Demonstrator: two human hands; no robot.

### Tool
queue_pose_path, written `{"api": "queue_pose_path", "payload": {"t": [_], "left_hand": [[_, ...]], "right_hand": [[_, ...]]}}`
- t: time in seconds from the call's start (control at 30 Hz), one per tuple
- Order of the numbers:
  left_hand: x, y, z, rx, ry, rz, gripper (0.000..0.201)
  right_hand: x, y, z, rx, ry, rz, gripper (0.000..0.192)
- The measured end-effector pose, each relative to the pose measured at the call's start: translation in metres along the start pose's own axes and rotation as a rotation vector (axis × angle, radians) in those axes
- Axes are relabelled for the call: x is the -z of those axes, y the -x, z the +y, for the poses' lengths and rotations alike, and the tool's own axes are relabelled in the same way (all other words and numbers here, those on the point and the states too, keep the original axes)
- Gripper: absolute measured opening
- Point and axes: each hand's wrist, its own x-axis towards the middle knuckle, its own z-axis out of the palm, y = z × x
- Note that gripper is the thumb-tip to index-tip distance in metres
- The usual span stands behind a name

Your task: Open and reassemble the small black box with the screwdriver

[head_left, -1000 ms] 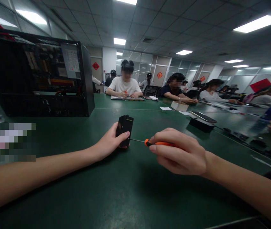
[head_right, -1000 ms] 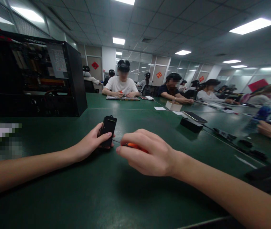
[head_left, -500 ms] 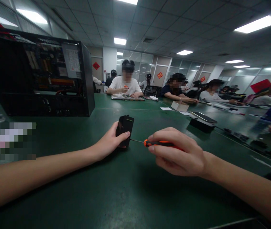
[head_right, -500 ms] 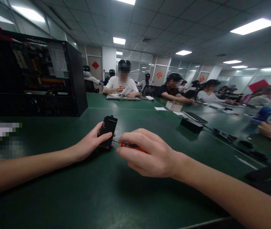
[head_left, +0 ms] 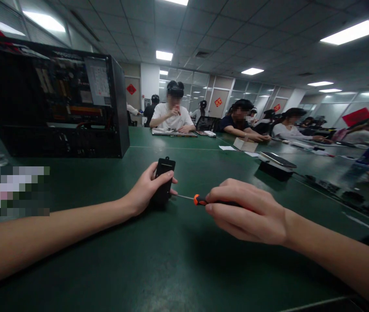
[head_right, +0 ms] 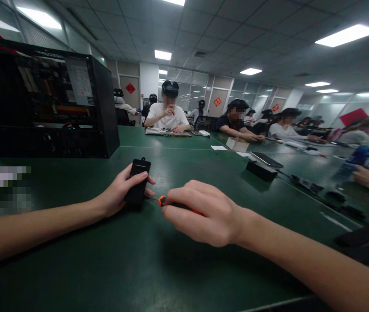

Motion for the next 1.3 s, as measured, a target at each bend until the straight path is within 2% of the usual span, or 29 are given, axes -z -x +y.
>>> {"api": "queue_pose_path", "payload": {"t": [0.23,0.4,0.6,0.87,1.1,1.3], "left_hand": [[-0.002,0.000,0.003,0.029,0.048,0.040,0.044],[-0.001,-0.003,0.000,0.010,0.017,0.029,0.041],[0.000,-0.004,-0.002,0.007,-0.001,0.006,0.038],[-0.001,-0.004,0.000,0.009,0.004,0.007,0.037],[-0.001,-0.003,0.000,0.001,0.041,0.087,0.038],[0.011,-0.013,-0.003,-0.069,-0.126,0.168,0.035]], "right_hand": [[-0.007,0.001,-0.005,-0.009,-0.024,-0.038,0.019],[-0.007,0.002,-0.005,0.023,-0.007,-0.042,0.011],[-0.006,-0.001,-0.007,-0.042,-0.060,-0.015,0.022],[-0.004,0.001,-0.007,-0.065,-0.042,-0.050,0.014],[-0.006,-0.002,-0.007,-0.015,0.015,-0.061,0.015],[-0.007,0.003,0.005,-0.102,0.013,-0.030,0.019]]}}
